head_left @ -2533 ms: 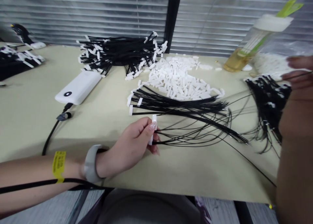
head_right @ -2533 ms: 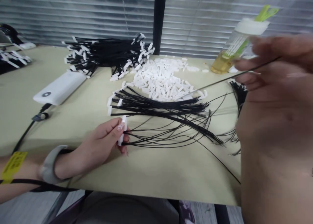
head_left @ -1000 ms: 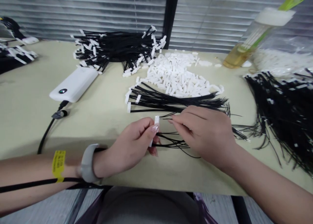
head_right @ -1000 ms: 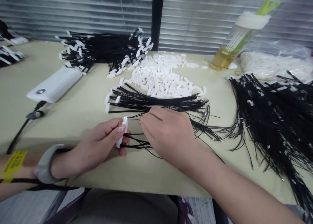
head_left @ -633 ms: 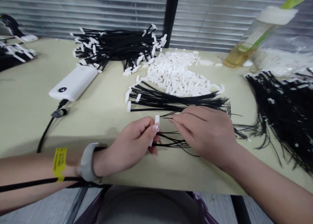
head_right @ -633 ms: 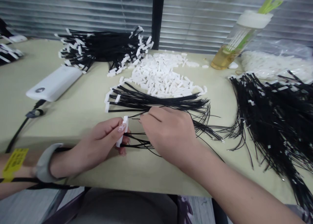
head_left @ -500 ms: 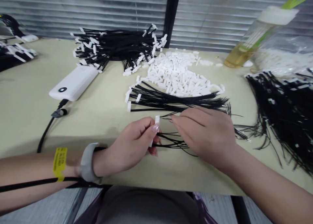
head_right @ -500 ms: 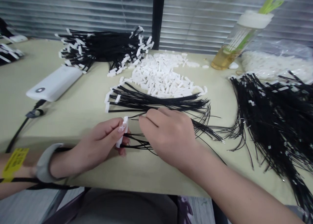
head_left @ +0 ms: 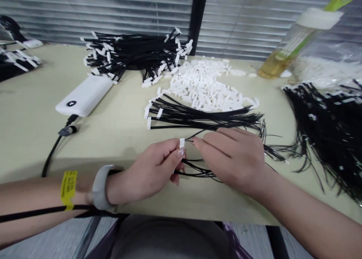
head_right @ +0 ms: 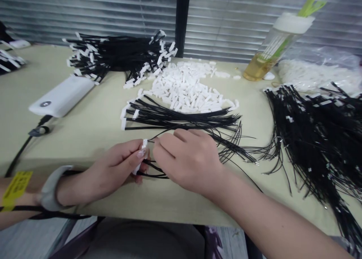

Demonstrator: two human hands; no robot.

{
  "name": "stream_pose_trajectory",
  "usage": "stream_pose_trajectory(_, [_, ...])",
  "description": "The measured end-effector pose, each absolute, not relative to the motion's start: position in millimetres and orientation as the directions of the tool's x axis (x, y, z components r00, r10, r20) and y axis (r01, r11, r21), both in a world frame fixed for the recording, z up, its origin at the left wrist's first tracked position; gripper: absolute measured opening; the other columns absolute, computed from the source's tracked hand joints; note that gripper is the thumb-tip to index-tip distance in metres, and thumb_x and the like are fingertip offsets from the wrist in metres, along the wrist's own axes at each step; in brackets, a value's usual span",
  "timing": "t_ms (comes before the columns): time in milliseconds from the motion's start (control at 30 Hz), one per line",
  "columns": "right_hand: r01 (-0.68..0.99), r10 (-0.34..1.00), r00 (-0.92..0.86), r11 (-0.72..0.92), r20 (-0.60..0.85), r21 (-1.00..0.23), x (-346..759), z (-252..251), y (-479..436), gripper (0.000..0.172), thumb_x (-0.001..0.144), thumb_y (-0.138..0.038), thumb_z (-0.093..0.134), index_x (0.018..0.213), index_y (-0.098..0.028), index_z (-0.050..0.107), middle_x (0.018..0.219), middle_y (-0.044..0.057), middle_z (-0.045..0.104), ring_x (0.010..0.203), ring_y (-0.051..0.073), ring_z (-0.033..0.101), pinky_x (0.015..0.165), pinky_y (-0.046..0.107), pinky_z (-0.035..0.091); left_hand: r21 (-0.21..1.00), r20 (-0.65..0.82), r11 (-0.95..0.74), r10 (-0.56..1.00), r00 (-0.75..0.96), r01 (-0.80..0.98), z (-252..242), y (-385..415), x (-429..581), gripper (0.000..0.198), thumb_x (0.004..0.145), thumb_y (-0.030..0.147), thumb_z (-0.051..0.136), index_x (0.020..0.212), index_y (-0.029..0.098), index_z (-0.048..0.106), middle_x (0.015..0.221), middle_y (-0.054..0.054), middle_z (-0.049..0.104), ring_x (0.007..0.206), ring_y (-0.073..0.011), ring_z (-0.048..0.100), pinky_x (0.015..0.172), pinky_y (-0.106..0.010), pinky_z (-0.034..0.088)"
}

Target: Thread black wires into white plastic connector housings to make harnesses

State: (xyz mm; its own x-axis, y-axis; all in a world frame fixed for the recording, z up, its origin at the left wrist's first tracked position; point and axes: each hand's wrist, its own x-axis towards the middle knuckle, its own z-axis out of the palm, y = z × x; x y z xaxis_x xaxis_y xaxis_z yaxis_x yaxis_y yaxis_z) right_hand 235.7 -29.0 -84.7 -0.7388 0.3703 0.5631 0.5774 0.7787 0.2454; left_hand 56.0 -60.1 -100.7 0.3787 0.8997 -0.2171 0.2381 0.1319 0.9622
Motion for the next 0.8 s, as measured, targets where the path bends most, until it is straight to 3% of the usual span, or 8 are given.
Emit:
stream_pose_trajectory(167, [0.705,0.505,-0.578,0.705,0.641,0.080,251.5,-70.7,-16.5,0.004,0.077,-0.021,0.057,0.075,-0.019,0.054,0.069,0.002,0.061,0.068,0.014,0.054,0.061,0.029,0.039,0.971,-0.217,0.173,0.928,0.303,0.165,-101.6,-57.8,54.4,0.025,0.086,0.037,0.039,0.072,0.018,0.047,0.065,0.003,0.049,0.052,-0.0076,0.052,0.047,-0.019,0.046])
stream_pose_trajectory(233, [0.771,0.562,-0.388,0.632,0.731,-0.077,262.6,-63.3,-11.8,0.012,0.074,-0.022,0.061,0.080,-0.019,0.051,0.072,0.004,0.059,0.069,0.013,0.054,0.061,0.028,0.041,0.969,-0.245,0.224,0.934,0.260,0.106,-102.8,-56.5,54.4,0.025,0.085,0.039,0.039,0.074,0.018,0.048,0.065,0.004,0.049,0.050,-0.0074,0.053,0.048,-0.020,0.048])
stream_pose_trajectory(300, [0.722,0.615,-0.184,0.614,0.767,-0.318,273.0,-57.1,-8.3,0.027,0.067,-0.021,0.066,0.087,-0.020,0.049,0.080,0.005,0.055,0.070,0.014,0.053,0.061,0.028,0.042,0.963,-0.269,0.270,0.935,0.230,0.030,-104.3,-55.4,55.0,0.025,0.085,0.039,0.041,0.075,0.017,0.048,0.066,0.004,0.049,0.051,-0.0073,0.052,0.050,-0.022,0.050])
stream_pose_trajectory(367, [0.592,0.722,-0.135,0.608,0.679,-0.529,281.6,-51.9,-5.7,0.035,0.063,-0.022,0.069,0.091,-0.020,0.047,0.084,0.006,0.053,0.071,0.014,0.052,0.062,0.029,0.044,0.957,-0.277,0.289,0.940,0.202,-0.035,-105.9,-54.7,55.5,0.024,0.084,0.039,0.043,0.076,0.017,0.049,0.066,0.004,0.050,0.052,-0.0072,0.052,0.051,-0.022,0.051])
stream_pose_trajectory(433, [0.539,0.831,-0.284,0.551,0.478,-0.638,288.7,-47.1,-3.5,0.032,0.066,-0.027,0.067,0.090,-0.019,0.047,0.083,0.006,0.053,0.071,0.013,0.052,0.062,0.028,0.045,0.951,-0.284,0.300,0.942,0.177,-0.073,-107.2,-54.2,55.7,0.023,0.083,0.039,0.044,0.077,0.017,0.050,0.067,0.003,0.051,0.052,-0.0074,0.052,0.052,-0.023,0.051])
stream_pose_trajectory(567, [0.647,0.858,-0.492,0.473,0.146,-0.598,301.1,-41.9,2.8,0.024,0.076,-0.041,0.055,0.084,-0.018,0.051,0.077,0.006,0.059,0.066,0.011,0.056,0.052,0.021,0.044,0.940,-0.302,0.316,0.946,0.117,-0.128,-107.3,-53.3,55.4,0.021,0.083,0.038,0.046,0.079,0.017,0.050,0.067,0.003,0.050,0.052,-0.0083,0.053,0.051,-0.024,0.050])
stream_pose_trajectory(700, [0.822,0.859,-0.512,0.495,0.017,-0.282,304.5,-49.3,5.6,0.026,0.079,-0.045,0.051,0.079,-0.021,0.061,0.075,0.004,0.063,0.060,0.010,0.056,0.050,0.022,0.042,0.936,-0.284,0.294,0.956,0.077,-0.193,-105.2,-52.8,56.4,0.019,0.082,0.036,0.049,0.077,0.017,0.049,0.067,0.003,0.050,0.054,-0.0089,0.053,0.052,-0.025,0.051])
stream_pose_trajectory(800, [0.720,0.733,-0.680,0.665,-0.009,-0.201,299.9,-58.2,-1.9,0.021,0.083,-0.040,0.049,0.077,-0.025,0.063,0.077,0.000,0.064,0.066,0.010,0.057,0.054,0.021,0.042,0.937,-0.278,0.286,0.958,0.067,-0.200,-105.2,-52.4,57.4,0.019,0.082,0.035,0.049,0.077,0.017,0.049,0.067,0.003,0.050,0.056,-0.0090,0.053,0.055,-0.026,0.052])
